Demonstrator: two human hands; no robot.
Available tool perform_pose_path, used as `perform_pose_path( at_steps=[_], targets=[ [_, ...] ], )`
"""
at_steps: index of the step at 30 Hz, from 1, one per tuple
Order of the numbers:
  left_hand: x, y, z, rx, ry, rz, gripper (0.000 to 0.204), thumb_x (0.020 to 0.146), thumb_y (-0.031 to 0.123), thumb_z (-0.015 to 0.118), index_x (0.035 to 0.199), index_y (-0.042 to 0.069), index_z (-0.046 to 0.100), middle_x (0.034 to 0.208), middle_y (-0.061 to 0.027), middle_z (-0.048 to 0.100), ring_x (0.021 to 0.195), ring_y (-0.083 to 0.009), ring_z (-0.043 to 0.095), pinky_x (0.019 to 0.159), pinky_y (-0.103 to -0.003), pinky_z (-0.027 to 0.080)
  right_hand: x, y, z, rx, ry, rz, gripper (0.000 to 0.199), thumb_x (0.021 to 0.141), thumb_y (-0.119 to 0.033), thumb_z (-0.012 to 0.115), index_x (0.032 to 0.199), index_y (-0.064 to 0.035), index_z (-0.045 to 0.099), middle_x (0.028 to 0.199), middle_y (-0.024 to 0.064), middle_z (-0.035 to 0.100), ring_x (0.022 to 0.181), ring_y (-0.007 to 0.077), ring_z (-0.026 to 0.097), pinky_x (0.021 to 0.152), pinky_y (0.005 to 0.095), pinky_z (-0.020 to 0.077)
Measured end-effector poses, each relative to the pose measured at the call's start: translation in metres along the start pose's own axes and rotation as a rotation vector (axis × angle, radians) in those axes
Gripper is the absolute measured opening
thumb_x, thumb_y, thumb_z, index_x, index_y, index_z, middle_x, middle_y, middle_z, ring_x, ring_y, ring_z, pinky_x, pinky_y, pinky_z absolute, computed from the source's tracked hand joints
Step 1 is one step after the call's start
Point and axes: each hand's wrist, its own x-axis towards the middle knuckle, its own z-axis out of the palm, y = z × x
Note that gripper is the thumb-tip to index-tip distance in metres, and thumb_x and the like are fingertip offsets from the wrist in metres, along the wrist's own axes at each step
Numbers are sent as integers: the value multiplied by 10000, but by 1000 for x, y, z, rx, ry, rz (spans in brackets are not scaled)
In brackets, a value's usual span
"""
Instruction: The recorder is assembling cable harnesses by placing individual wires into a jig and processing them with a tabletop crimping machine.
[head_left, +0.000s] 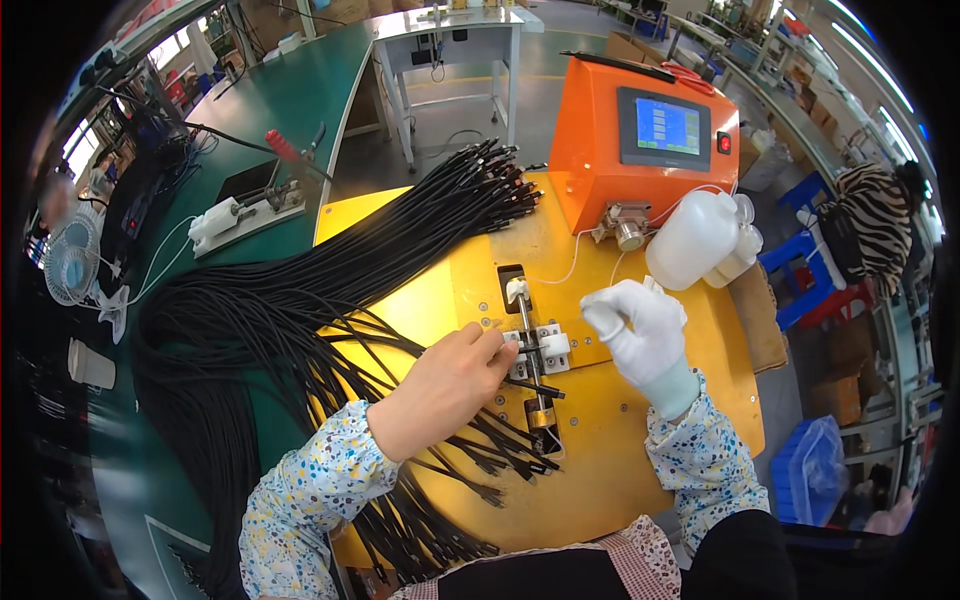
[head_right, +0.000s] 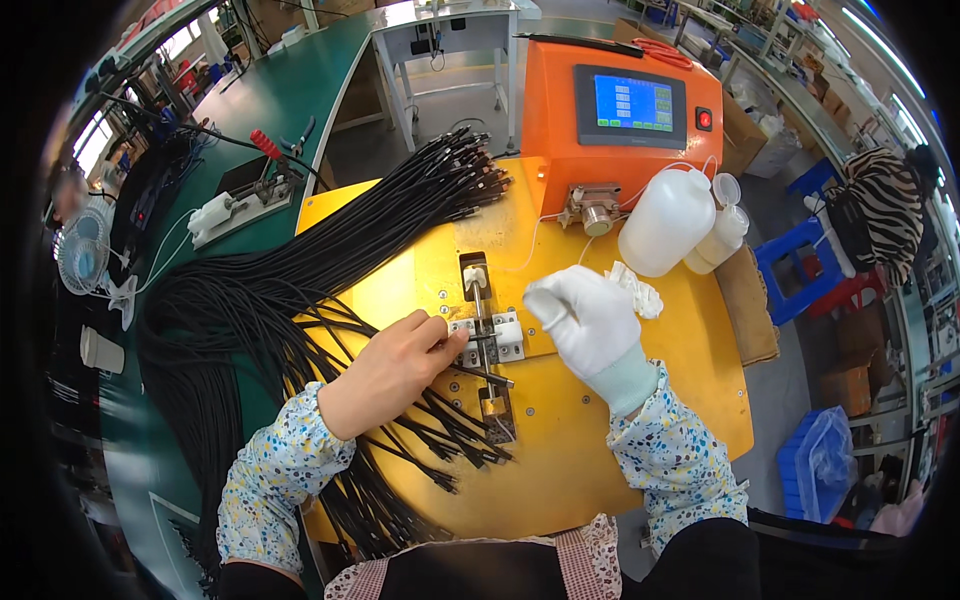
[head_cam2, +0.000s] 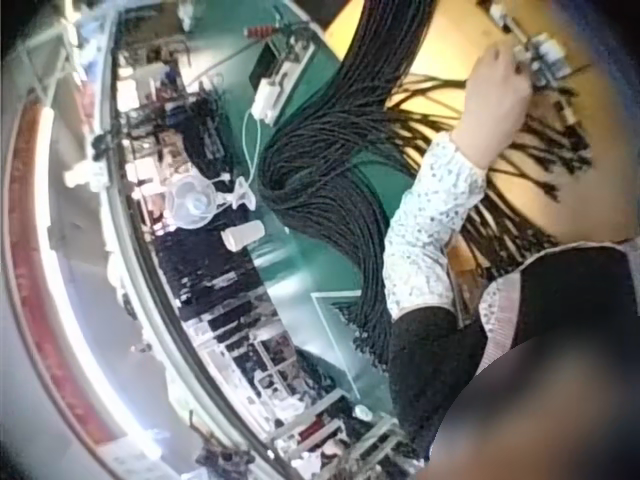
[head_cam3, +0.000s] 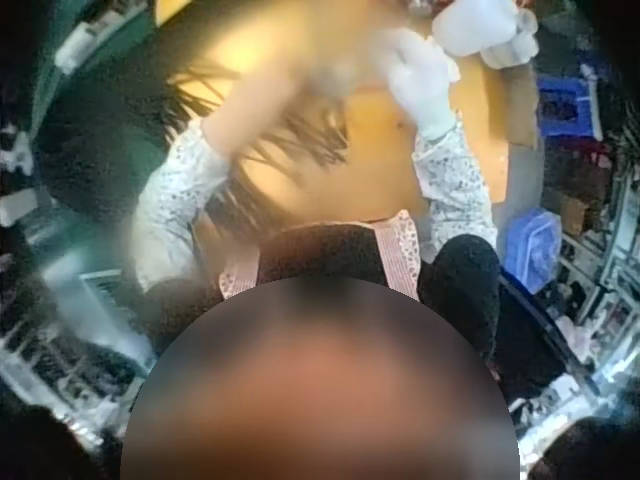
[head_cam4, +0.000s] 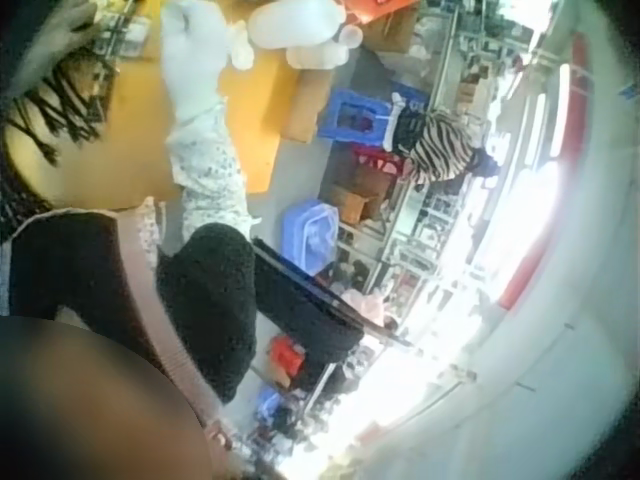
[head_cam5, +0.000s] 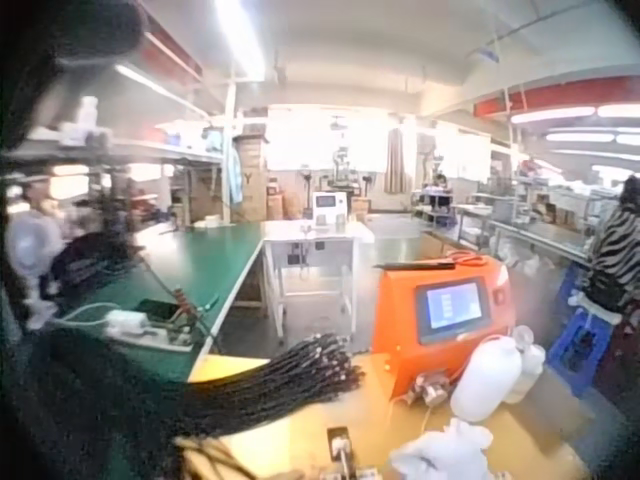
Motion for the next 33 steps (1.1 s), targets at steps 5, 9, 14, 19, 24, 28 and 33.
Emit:
perform_pose_path(
  at_steps=[5, 9, 14, 19, 24, 28, 33],
  targets=[
    [-3, 2, -6, -14, 8, -4, 381, 726, 17, 605, 1105, -15, 606, 848, -85, 486, 778, -222, 499, 710, -303, 474, 8, -75, -27, 447, 53, 245, 116, 812, -49, 556, 718, -1, 605, 720, 67, 609, 666, 156, 550, 627, 276, 427],
    [-9, -8, 10, -346, 55, -90, 351, 752, 37, 609, 1097, -31, 588, 852, -85, 498, 782, -222, 523, 686, -313, 481, 12, -87, -32, 559, 22, 129, 112, 804, -35, 529, 713, 2, 584, 732, 59, 596, 674, 152, 546, 613, 272, 430],
    [2, -1, 2, -35, 41, -9, 358, 734, 36, 609, 1087, -17, 585, 844, -79, 505, 772, -222, 530, 673, -317, 477, 12, -108, -37, 565, 28, -80, 88, 815, -65, 542, 754, -14, 580, 765, 60, 590, 675, 157, 540, 603, 282, 440],
    [-7, -2, 4, -45, 51, -59, 390, 715, -7, 644, 1103, 29, 641, 823, -56, 539, 754, -204, 541, 663, -310, 480, 16, -120, -48, 508, 7, -309, 76, 826, -96, 556, 795, -30, 576, 797, 61, 583, 677, 161, 534, 593, 293, 451],
    [-5, -4, 6, -45, 50, -48, 397, 718, -6, 642, 1113, 35, 648, 838, -54, 572, 751, -202, 551, 659, -319, 483, 18, -132, -62, 399, -22, -524, 81, 836, -126, 569, 836, -45, 572, 830, 62, 577, 679, 166, 528, 583, 303, 461],
    [-7, -6, 7, -53, 57, -52, 385, 712, -4, 639, 1094, 37, 660, 859, -59, 591, 767, -207, 568, 665, -315, 482, 20, -136, -67, 330, -49, -682, 96, 845, -151, 579, 869, -58, 568, 856, 62, 572, 680, 170, 523, 575, 311, 469],
    [-8, -5, -6, -231, 117, -110, 321, 743, -23, 644, 1061, 4, 665, 846, -97, 615, 765, -246, 590, 677, -334, 493, 18, -149, -75, 305, -67, -881, 118, 854, -175, 589, 902, -70, 565, 882, 63, 566, 681, 174, 519, 567, 320, 478]
  ],
)
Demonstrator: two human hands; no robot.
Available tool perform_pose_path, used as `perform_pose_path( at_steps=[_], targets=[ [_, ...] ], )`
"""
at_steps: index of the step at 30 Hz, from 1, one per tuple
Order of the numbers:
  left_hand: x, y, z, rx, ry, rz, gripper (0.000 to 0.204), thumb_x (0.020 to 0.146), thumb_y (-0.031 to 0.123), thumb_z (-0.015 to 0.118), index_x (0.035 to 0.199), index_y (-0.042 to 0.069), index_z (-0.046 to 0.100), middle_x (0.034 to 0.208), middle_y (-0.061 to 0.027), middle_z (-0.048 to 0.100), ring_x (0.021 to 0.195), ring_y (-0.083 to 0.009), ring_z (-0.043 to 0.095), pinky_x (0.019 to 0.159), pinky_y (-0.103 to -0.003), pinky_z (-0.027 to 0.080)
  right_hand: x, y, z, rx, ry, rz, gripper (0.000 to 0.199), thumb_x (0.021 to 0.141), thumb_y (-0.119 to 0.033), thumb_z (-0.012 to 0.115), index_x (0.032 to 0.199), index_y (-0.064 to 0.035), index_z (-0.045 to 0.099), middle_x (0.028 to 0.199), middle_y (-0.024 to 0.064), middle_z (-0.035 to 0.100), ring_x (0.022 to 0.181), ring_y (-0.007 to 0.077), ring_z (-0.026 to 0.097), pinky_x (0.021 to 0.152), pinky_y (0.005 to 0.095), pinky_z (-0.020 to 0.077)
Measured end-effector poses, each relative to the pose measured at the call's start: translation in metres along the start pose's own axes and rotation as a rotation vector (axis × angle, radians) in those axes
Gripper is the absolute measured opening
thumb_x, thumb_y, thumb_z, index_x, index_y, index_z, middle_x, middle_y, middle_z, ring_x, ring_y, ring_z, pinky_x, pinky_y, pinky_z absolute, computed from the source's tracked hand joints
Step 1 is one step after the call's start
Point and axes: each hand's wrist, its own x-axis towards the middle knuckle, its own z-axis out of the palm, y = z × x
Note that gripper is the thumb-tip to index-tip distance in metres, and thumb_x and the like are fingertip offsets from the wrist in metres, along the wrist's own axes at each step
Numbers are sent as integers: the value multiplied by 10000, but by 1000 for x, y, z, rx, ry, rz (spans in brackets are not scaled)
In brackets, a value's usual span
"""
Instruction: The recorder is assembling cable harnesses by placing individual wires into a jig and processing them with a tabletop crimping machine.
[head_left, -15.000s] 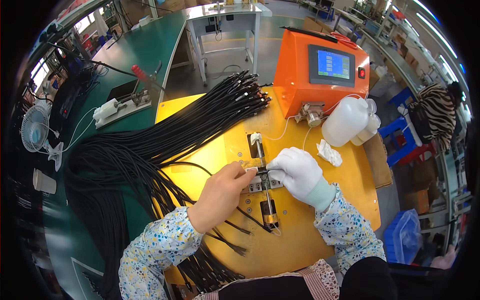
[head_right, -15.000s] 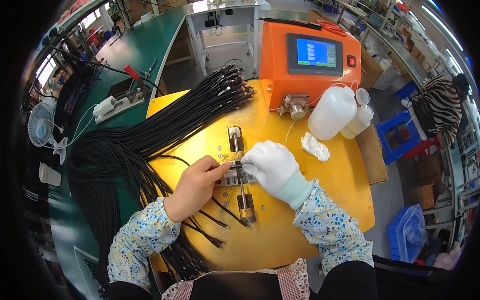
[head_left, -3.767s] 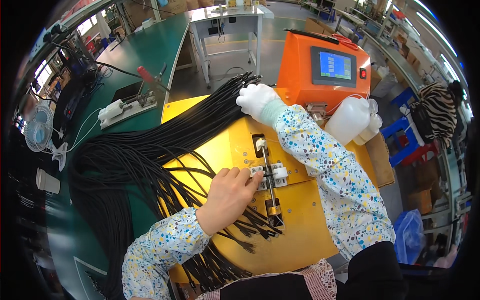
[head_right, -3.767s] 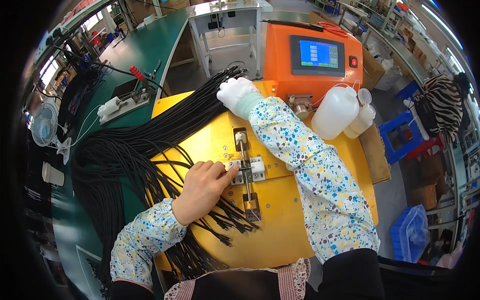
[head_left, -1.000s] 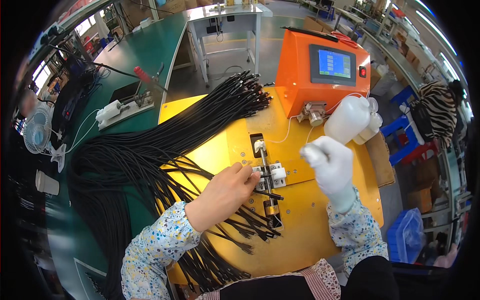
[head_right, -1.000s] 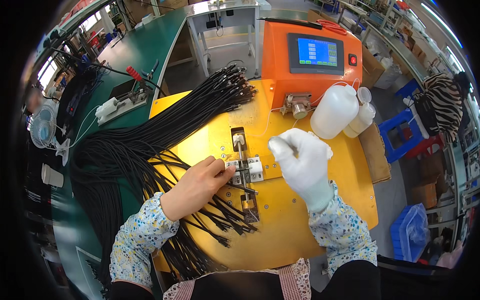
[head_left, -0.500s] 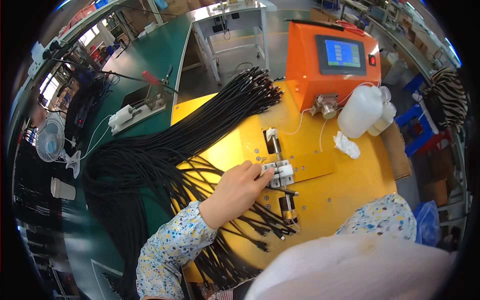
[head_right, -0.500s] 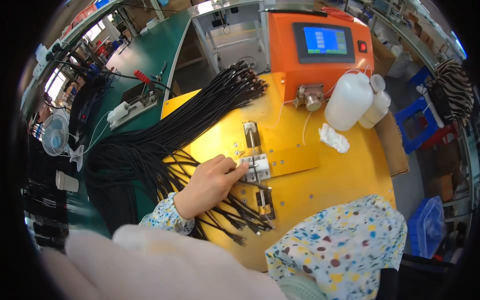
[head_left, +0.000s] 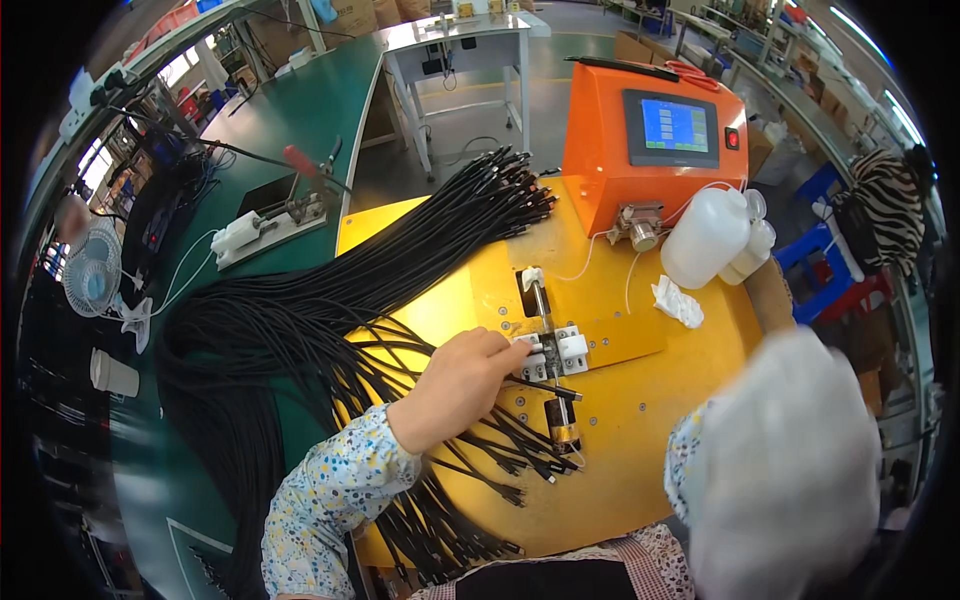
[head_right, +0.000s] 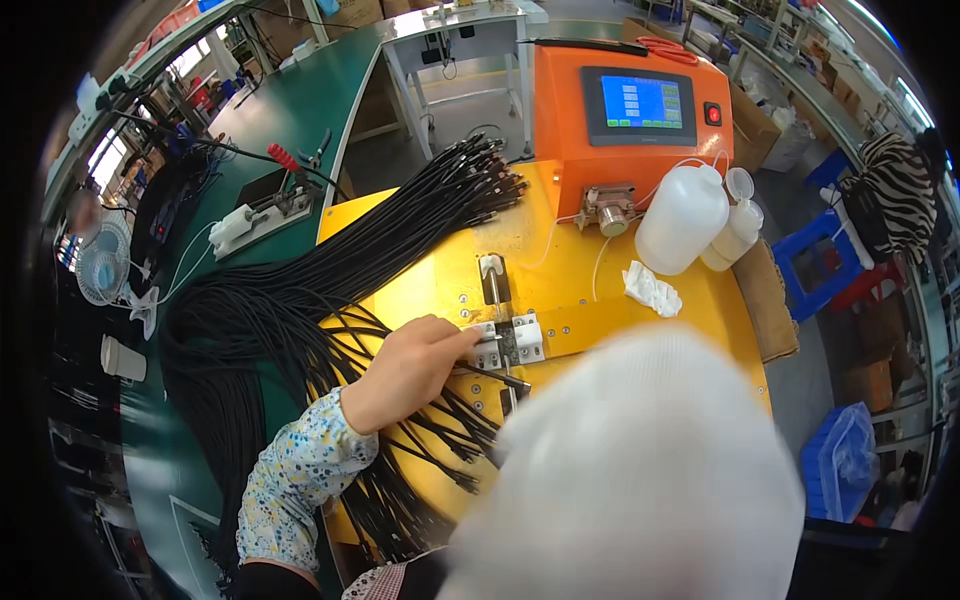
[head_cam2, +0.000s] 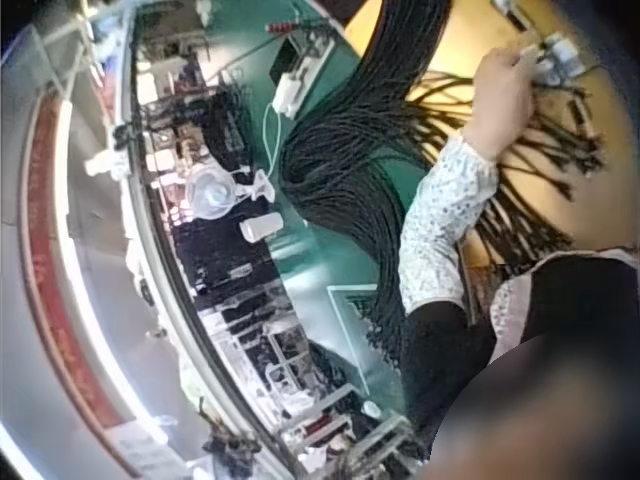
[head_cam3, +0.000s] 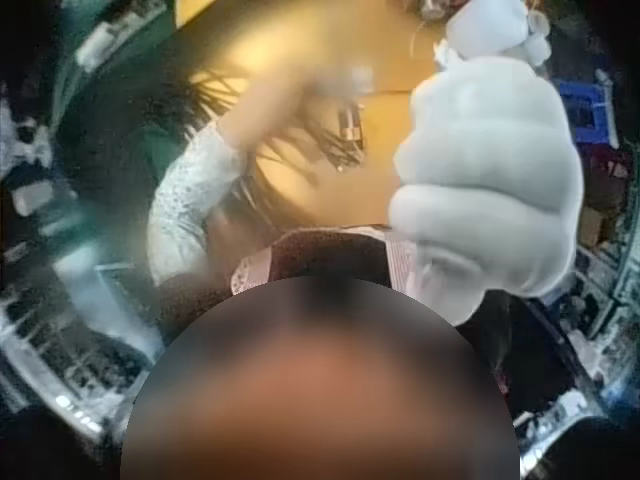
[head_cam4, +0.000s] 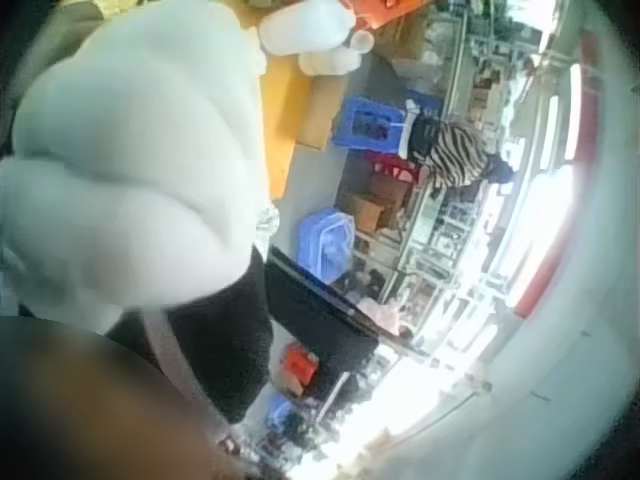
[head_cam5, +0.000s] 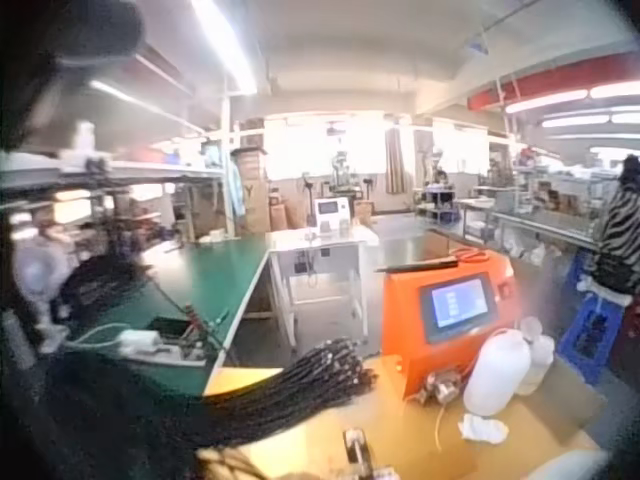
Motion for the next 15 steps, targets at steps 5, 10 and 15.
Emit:
perform_pose_path(
  at_steps=[5, 10, 15],
  targets=[
    [-9, 5, -62, -591, -441, -1, 245, 822, 4, 663, 1067, 2, 679, 910, -136, 684, 820, -276, 649, 746, -339, 526, -41, 46, 13, -154, 239, 599, 163, 855, -114, 575, 890, 39, 620, 802, 75, 604, 708, 159, 561, 676, 274, 464],
    [-31, 32, -82, -521, -314, -592, 219, 929, 87, 588, 1101, -39, 639, 993, -122, 693, 887, -172, 663, 767, -270, 517, -28, 107, 75, 423, -331, 1163, 307, 909, -256, 550, 1034, 9, 645, 909, 147, 673, 840, 242, 649, 762, 342, 501],
    [-95, 16, -91, -477, 147, -892, 239, 937, 68, 568, 1155, -26, 590, 1052, -67, 634, 952, -112, 582, 810, -247, 483, -17, 119, 146, 100, -778, 1173, 704, 798, -312, 577, 1401, -2, 387, 1239, 263, 577, 1131, 367, 579, 971, 389, 451]
  ],
)
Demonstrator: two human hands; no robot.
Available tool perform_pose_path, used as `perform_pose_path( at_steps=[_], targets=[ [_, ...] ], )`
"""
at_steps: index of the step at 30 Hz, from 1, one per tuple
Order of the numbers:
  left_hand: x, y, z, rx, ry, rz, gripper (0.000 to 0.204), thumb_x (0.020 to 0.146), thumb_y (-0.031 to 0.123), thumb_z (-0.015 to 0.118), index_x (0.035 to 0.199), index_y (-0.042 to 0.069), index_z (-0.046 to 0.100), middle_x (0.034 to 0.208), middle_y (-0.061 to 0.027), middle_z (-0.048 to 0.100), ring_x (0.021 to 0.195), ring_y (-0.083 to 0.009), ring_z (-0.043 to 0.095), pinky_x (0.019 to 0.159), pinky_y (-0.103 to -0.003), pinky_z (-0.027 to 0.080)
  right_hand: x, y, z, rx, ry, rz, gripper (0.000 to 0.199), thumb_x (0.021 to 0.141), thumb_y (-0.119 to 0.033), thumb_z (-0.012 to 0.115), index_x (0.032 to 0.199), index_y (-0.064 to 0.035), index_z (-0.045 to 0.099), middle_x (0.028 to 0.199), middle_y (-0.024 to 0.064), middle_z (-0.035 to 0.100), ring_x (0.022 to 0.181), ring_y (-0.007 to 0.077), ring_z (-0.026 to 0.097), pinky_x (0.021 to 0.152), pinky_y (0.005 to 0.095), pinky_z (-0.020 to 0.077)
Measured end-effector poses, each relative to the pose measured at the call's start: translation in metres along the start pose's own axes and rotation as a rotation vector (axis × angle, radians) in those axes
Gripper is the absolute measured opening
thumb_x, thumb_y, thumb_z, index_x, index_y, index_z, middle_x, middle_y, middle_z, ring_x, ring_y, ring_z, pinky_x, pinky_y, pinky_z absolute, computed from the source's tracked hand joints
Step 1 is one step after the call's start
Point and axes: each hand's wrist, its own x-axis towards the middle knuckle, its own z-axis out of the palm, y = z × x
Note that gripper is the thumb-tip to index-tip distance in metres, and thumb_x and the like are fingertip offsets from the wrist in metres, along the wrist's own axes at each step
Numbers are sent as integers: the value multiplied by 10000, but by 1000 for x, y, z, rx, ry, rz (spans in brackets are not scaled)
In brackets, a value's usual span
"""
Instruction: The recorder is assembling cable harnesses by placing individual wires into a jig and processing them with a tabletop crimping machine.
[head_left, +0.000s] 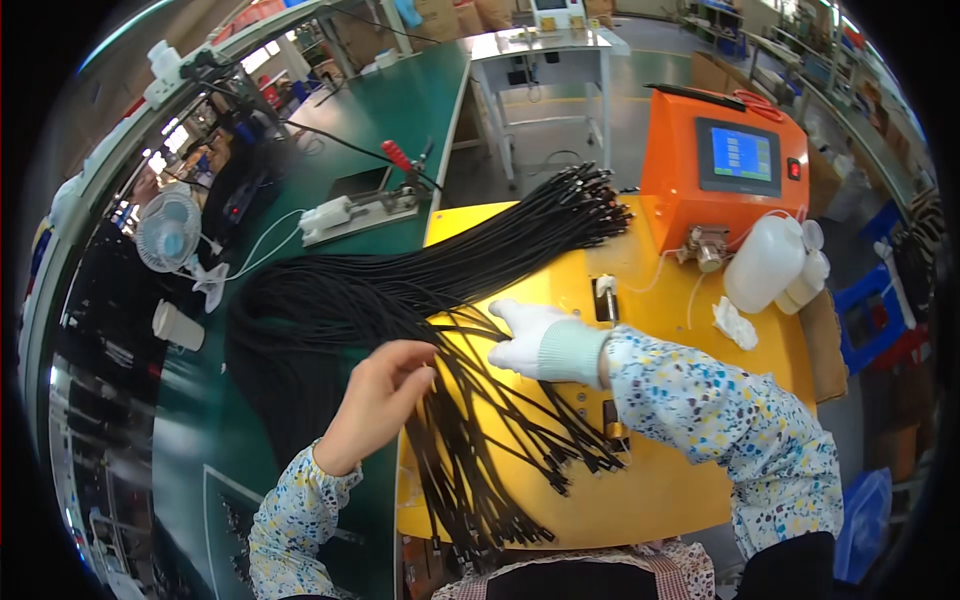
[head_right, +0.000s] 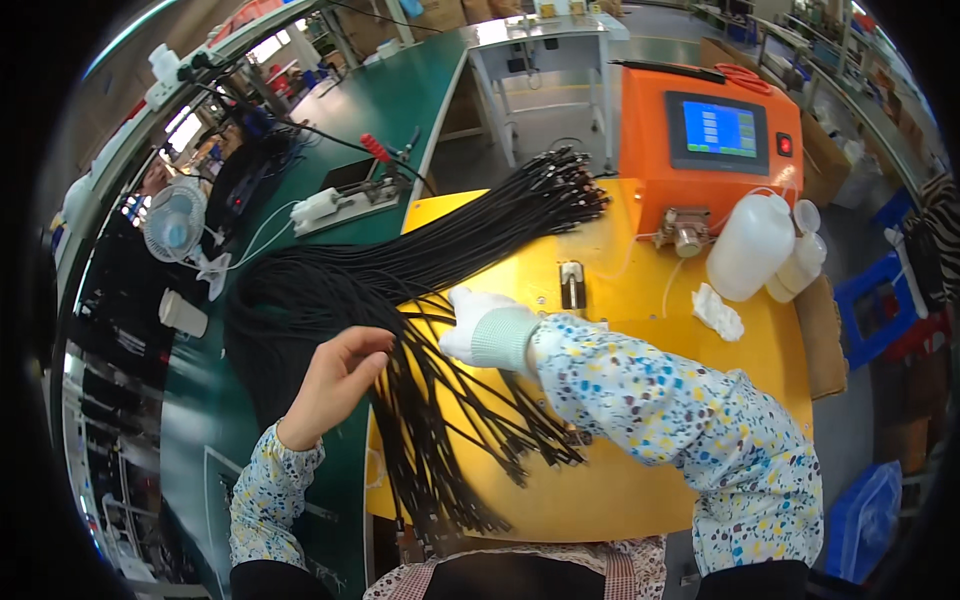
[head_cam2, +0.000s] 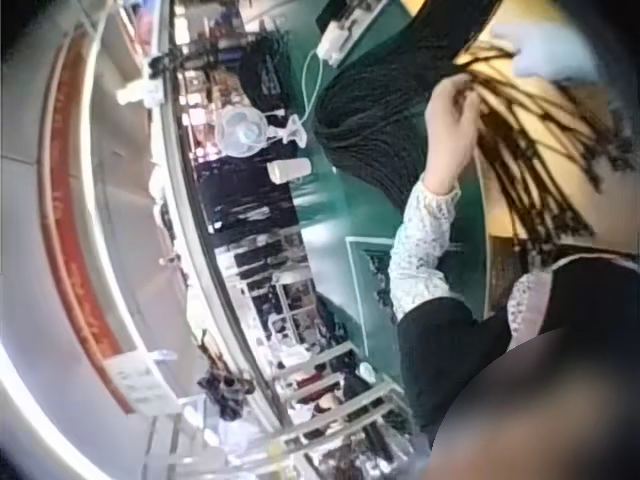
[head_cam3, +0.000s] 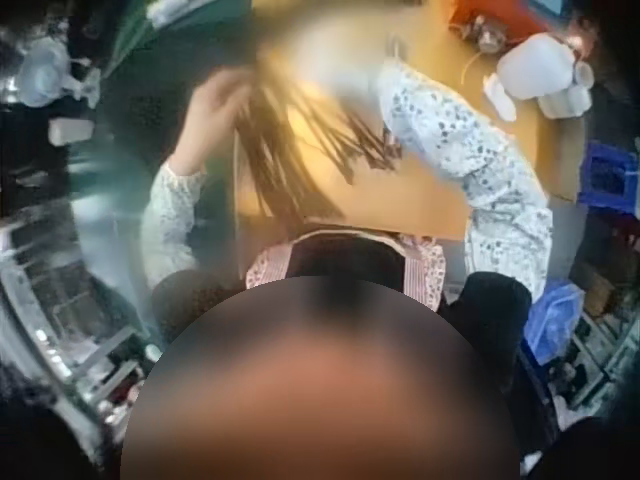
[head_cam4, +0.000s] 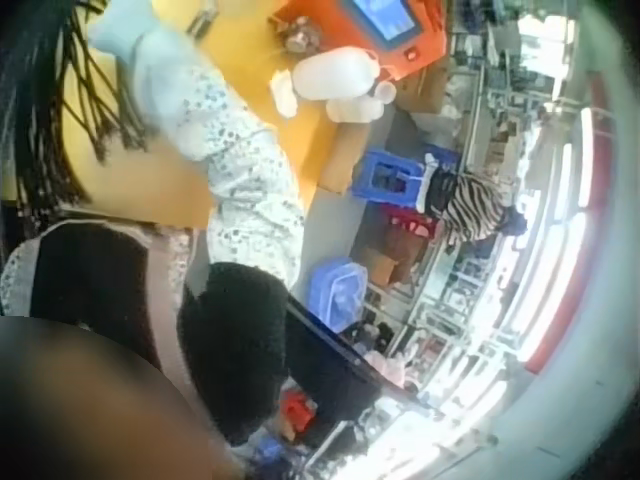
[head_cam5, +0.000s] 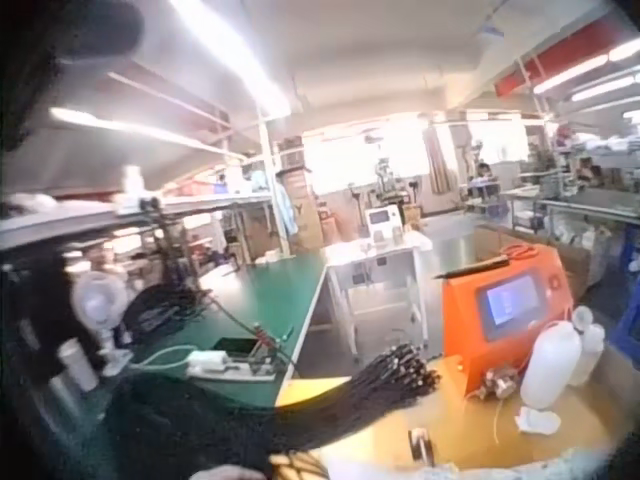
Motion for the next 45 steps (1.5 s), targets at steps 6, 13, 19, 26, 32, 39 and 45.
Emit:
perform_pose_path(
  at_steps=[6, 13, 19, 26, 32, 39, 45],
  targets=[
    [-56, -48, 1, -679, 349, -514, 522, 891, 69, 595, 1371, 77, 389, 1240, -88, 452, 1080, -190, 500, 944, -306, 404, 5, -32, 40, 84, -192, 135, 709, 770, -301, 592, 1346, 46, 369, 1128, 289, 605, 1070, 370, 605, 918, 391, 471],
    [-45, -17, 32, -827, 238, -539, 775, 926, 105, 593, 1513, 19, 94, 1455, -158, 293, 1303, -208, 367, 1046, -378, 352, -14, -51, 88, 353, -204, 124, 529, 683, -300, 684, 1039, 75, 575, 976, 260, 642, 939, 344, 643, 786, 376, 512],
    [-39, -24, 35, -845, 235, -523, 634, 849, 28, 676, 1375, -51, 330, 1239, -162, 551, 1033, -220, 599, 852, -334, 511, -15, -53, 105, 537, -245, 75, 506, 663, -248, 724, 1067, 36, 614, 892, 181, 660, 842, 288, 634, 748, 346, 506],
    [-25, 4, 28, -631, 232, -673, 422, 835, 20, 672, 1185, -18, 439, 1126, -152, 565, 997, -249, 606, 826, -384, 529, -14, -47, 138, 646, -182, -9, 446, 672, -238, 718, 988, 61, 620, 848, 164, 646, 827, 266, 625, 727, 348, 487],
    [-40, -9, -44, -684, 154, -515, 281, 850, 42, 636, 1095, 71, 500, 672, -35, 532, 549, -163, 540, 534, -327, 492, -31, -39, 29, 192, -135, -598, 347, 870, -258, 595, 1102, -3, 643, 904, 134, 686, 801, 214, 660, 740, 317, 523],
    [-65, 3, -185, 380, -50, -130, 276, 731, 33, 643, 989, -25, 565, 616, -49, 554, 516, -148, 534, 508, -300, 434, 28, 56, -86, -519, 621, -21, 202, 829, -171, 552, 937, -126, 718, 950, 128, 691, 931, 303, 662, 826, 406, 530],
    [-99, -67, -186, 979, 71, 22, 374, 693, 67, 685, 1031, 52, 525, 795, -193, 623, 785, -388, 617, 656, -444, 485, 73, 108, -97, -911, 437, 265, 181, 853, -101, 555, 977, -106, 687, 973, 122, 711, 949, 306, 685, 767, 411, 558]
  ],
)
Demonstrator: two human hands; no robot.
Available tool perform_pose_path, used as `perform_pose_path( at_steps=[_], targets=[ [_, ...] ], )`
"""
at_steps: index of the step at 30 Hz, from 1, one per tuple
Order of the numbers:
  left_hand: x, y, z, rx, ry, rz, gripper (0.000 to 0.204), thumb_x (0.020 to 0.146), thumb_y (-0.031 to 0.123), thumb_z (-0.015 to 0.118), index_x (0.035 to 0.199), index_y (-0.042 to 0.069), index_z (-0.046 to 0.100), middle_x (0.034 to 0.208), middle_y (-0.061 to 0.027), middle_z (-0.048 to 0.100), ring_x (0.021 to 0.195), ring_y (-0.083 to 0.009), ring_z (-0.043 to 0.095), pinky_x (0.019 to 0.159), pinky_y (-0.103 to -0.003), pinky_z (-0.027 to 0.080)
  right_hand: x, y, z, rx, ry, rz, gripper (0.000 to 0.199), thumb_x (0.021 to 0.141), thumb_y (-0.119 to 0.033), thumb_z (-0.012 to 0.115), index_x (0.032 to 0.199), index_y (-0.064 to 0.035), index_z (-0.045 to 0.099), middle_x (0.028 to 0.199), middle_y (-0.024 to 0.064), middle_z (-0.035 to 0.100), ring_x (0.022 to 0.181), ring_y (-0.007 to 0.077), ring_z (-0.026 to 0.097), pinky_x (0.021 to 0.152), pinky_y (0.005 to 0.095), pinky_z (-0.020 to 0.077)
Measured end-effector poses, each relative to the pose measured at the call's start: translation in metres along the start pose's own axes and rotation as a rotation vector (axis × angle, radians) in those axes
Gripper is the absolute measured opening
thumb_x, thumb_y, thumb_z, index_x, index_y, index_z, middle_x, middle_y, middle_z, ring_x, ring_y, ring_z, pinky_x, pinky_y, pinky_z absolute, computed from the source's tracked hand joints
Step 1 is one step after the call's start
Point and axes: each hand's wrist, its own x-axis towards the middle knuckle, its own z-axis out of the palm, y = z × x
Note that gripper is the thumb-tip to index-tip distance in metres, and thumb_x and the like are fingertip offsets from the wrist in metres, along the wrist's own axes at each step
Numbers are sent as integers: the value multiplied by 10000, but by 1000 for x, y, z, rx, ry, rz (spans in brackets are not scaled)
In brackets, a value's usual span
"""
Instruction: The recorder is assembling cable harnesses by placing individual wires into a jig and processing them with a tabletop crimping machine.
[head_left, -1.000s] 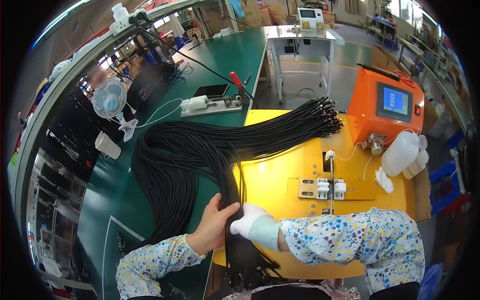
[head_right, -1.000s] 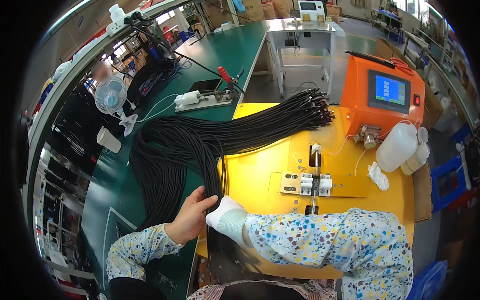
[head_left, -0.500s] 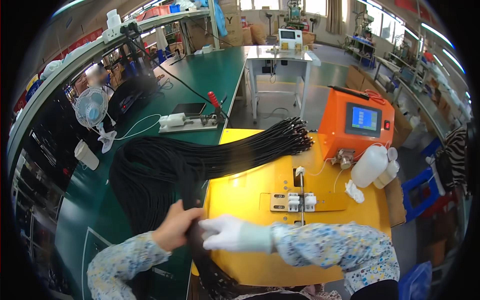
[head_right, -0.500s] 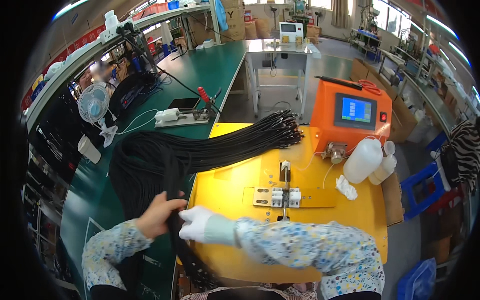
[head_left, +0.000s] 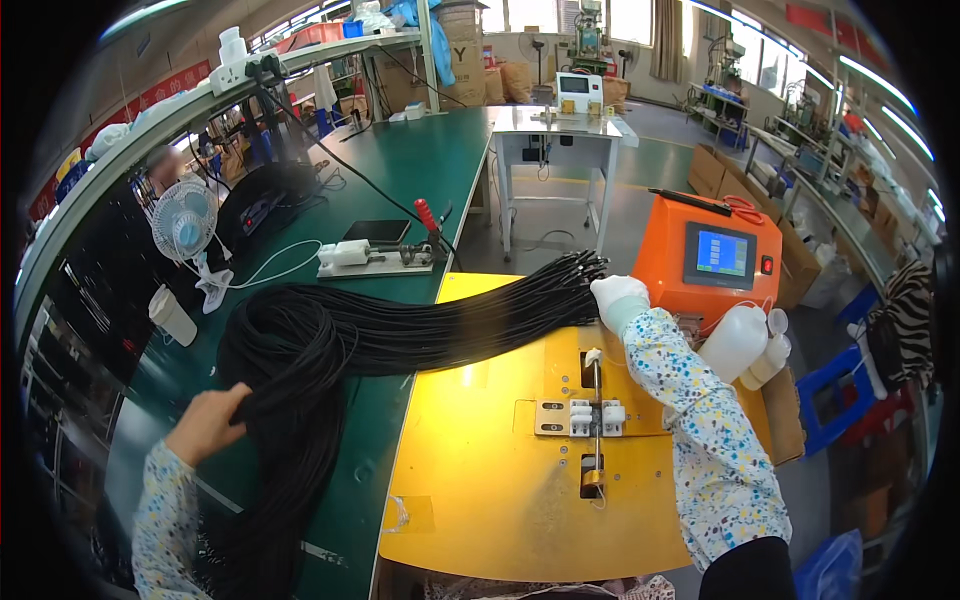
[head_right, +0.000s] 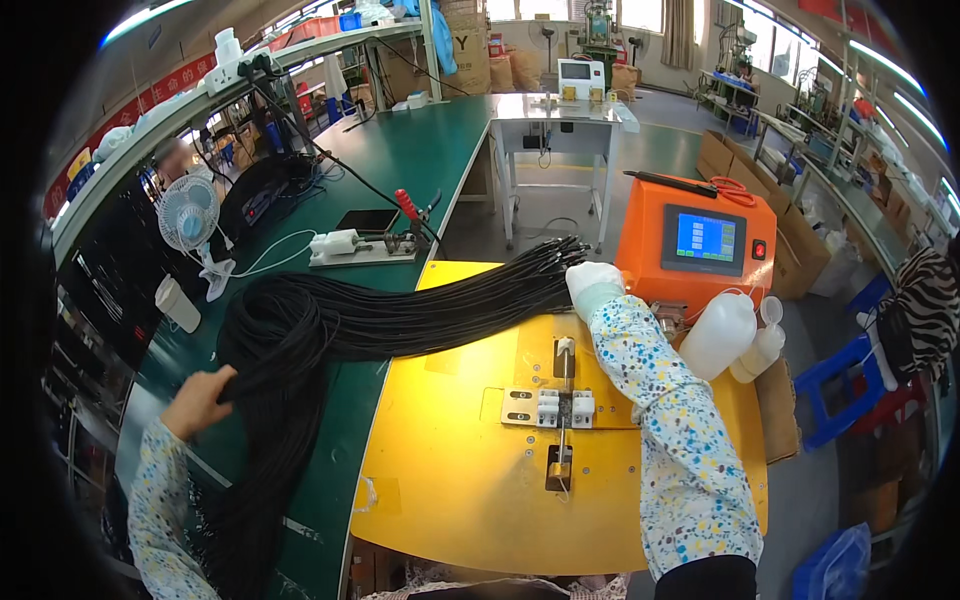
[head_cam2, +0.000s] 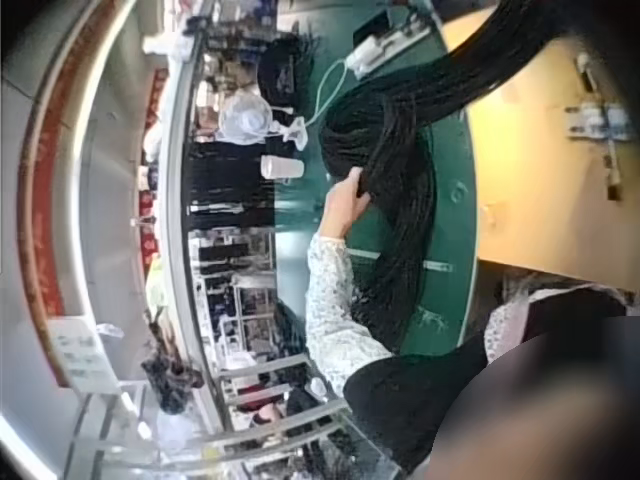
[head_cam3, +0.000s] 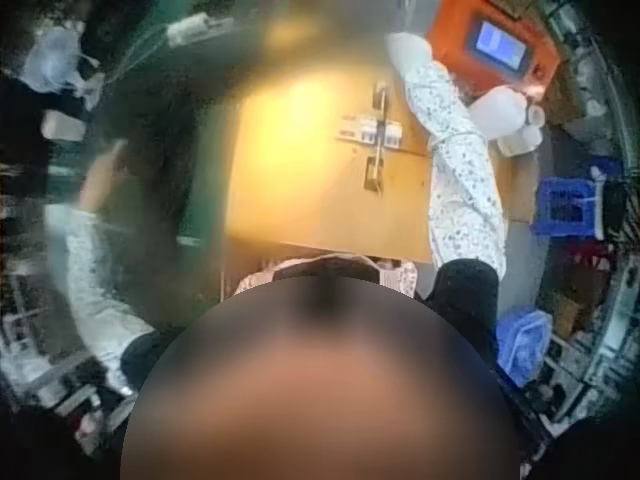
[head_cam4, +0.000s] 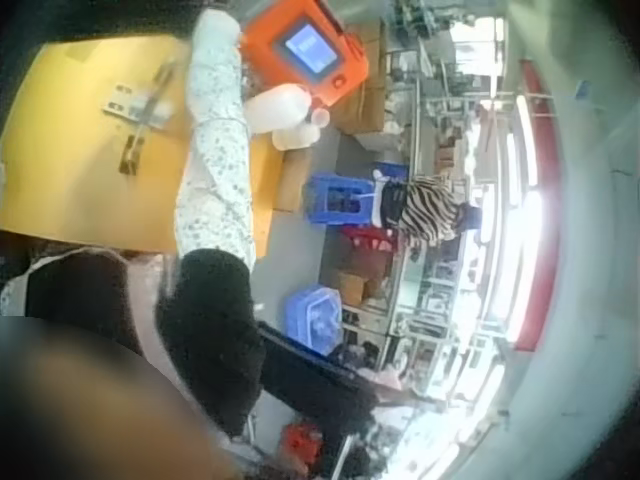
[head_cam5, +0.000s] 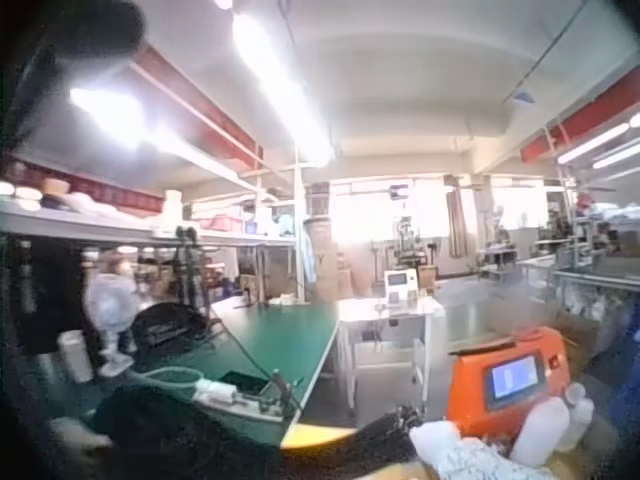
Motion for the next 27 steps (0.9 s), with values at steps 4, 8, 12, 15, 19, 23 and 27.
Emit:
perform_pose_path(
  at_steps=[4, 8, 12, 15, 19, 23, 27],
  targets=[
    [-30, -6, 56, -30, 68, -2, 442, 702, 79, 716, 1101, 59, 527, 795, -158, 629, 755, -360, 632, 664, -434, 499, 3, -2, 7, 29, 41, -39, 168, 850, -109, 561, 955, -96, 691, 1011, 126, 707, 956, 302, 688, 766, 405, 560],
    [-35, -11, 75, -142, -56, -141, 554, 731, 137, 743, 1224, 55, 505, 1020, -192, 598, 1010, -365, 563, 865, -444, 449, -6, 9, 1, -8, 213, -102, 158, 863, -132, 560, 957, -93, 680, 938, 98, 703, 912, 263, 679, 752, 412, 547],
    [-16, 63, 4, -205, 113, 63, 694, 734, 114, 723, 1356, 17, 431, 1338, -178, 472, 1293, -344, 398, 1061, -393, 334, -42, 5, -27, 233, 503, -146, 113, 838, -138, 592, 937, -105, 635, 873, 87, 650, 883, 283, 617, 736, 416, 515],
    [56, 153, 3, -572, 365, 261, 535, 746, -7, 662, 1264, 0, 530, 1264, -175, 541, 1208, -334, 502, 1028, -386, 389, -100, 9, -33, 476, 456, -301, 118, 835, -141, 620, 948, -109, 637, 874, 111, 628, 882, 318, 590, 753, 416, 494],
    [105, 253, 48, -604, 455, 553, 463, 831, 42, 669, 1266, 16, 512, 1215, -172, 550, 1163, -330, 513, 966, -402, 441, -160, -18, -37, 658, 369, -607, 159, 800, -101, 651, 958, -107, 636, 863, 95, 615, 870, 318, 579, 747, 421, 483],
    [143, 293, 81, -926, 176, 502, 256, 882, 81, 647, 1116, -7, 597, 966, -129, 638, 882, -215, 611, 756, -327, 496, -176, -22, -22, 1055, 271, -458, 176, 836, -116, 662, 1002, -54, 656, 873, 107, 650, 832, 279, 627, 748, 360, 504],
    [157, 309, 100, -1144, 82, 435, 133, 921, 111, 618, 946, -18, 636, 688, -73, 614, 595, -126, 554, 568, -259, 459, -183, -5, 10, 1470, 179, -166, 194, 886, -150, 654, 1012, -4, 673, 892, 113, 691, 805, 183, 656, 744, 301, 515]
  ],
)
